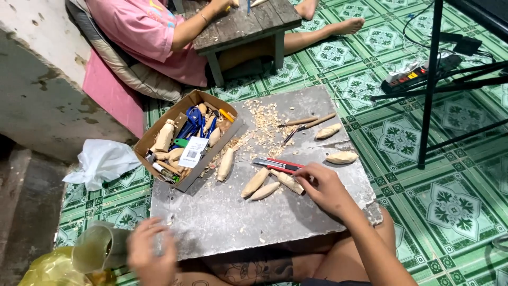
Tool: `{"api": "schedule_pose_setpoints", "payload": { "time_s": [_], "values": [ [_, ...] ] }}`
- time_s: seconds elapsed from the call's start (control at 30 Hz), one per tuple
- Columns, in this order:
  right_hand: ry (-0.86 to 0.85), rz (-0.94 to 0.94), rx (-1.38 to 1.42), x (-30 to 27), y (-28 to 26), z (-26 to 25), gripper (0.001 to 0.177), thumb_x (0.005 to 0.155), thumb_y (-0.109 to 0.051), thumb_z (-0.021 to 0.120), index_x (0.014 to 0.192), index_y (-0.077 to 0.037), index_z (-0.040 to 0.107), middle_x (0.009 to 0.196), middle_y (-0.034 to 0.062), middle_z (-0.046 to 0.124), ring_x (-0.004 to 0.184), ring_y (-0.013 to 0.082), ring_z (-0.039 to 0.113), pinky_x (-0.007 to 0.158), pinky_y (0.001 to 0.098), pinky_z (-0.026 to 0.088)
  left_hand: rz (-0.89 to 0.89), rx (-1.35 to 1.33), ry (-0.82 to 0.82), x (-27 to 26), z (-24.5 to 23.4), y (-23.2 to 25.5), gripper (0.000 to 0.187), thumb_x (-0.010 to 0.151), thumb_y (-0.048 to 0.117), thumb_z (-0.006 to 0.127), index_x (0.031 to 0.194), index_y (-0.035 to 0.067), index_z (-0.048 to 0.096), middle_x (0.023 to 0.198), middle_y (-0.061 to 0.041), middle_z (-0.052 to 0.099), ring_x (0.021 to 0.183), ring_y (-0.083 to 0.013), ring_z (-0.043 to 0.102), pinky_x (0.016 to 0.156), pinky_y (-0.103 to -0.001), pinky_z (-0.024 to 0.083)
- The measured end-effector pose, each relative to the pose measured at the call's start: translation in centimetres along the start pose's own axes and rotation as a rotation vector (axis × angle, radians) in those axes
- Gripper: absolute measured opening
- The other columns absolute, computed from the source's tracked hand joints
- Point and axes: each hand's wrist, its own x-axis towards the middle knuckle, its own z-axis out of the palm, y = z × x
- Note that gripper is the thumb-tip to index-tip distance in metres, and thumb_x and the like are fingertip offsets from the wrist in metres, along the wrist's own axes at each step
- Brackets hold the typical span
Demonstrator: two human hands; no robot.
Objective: Whittle small wooden pieces using a utility knife while sitting on the floor.
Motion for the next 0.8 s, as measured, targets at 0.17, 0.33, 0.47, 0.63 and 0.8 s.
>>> {"api": "schedule_pose_setpoints", "payload": {
  "time_s": [0.17, 0.33, 0.47, 0.63, 0.8],
  "values": [
    [-0.078, -0.145, -0.382, 3.1, 2.0, 1.8, 0.028, 0.096, -0.026, 0.063, 0.121, -0.016, 0.069, 0.12, 0.0093, 0.062, 0.109, 0.0332, 0.057, 0.091, 0.047, 0.047, 0.158, -0.3, -0.612, 0.3, 6.9, 6.4, 0.023, 0.087, 0.015, 0.068, 0.109, 0.009, 0.069, 0.116, -0.008, 0.072, 0.115, -0.022, 0.064, 0.108, -0.043, 0.049],
    [-0.177, -0.099, -0.533, 4.4, 4.1, 3.0, 0.036, 0.095, -0.027, 0.061, 0.131, -0.025, 0.062, 0.121, 0.006, 0.062, 0.112, 0.0324, 0.056, 0.089, 0.0467, 0.045, 0.091, -0.249, -0.789, 3.2, 11.1, 10.6, 0.026, 0.096, 0.022, 0.062, 0.119, 0.009, 0.062, 0.114, -0.006, 0.069, 0.104, -0.0186, 0.066, 0.092, -0.035, 0.057],
    [-0.157, -0.15, -0.583, 5.1, 5.8, 3.6, 0.044, 0.09, -0.015, 0.068, 0.133, -0.021, 0.059, 0.12, 0.0082, 0.062, 0.105, 0.0345, 0.058, 0.087, 0.0471, 0.045, 0.022, -0.148, -0.941, 5.5, 12.1, 12.6, 0.04, 0.099, 0.044, 0.058, 0.121, 0.011, 0.057, 0.114, -0.007, 0.068, 0.1, -0.0247, 0.065, 0.078, -0.041, 0.056],
    [-0.126, -0.105, -0.507, 6.0, 3.5, 2.4, 0.056, 0.09, -0.005, 0.062, 0.142, -0.015, 0.046, 0.122, 0.0166, 0.051, 0.086, 0.0429, 0.064, 0.073, 0.054, 0.052, 0.01, -0.209, -0.935, 6.4, 14.0, 11.8, 0.036, 0.091, 0.037, 0.067, 0.117, 0.013, 0.06, 0.11, -0.009, 0.07, 0.1, -0.0309, 0.066, 0.076, -0.044, 0.051],
    [-0.137, -0.005, -0.444, 7.5, 1.1, 1.1, 0.066, 0.092, -0.009, 0.06, 0.152, -0.021, 0.035, 0.121, 0.0153, 0.045, 0.066, 0.039, 0.062, 0.055, 0.0493, 0.049, -0.135, -0.339, -0.879, 8.0, 15.2, 12.0, 0.024, 0.089, 0.032, 0.069, 0.106, 0.015, 0.067, 0.096, -0.002, 0.074, 0.074, -0.0198, 0.066, 0.067, -0.036, 0.048]
  ]
}}
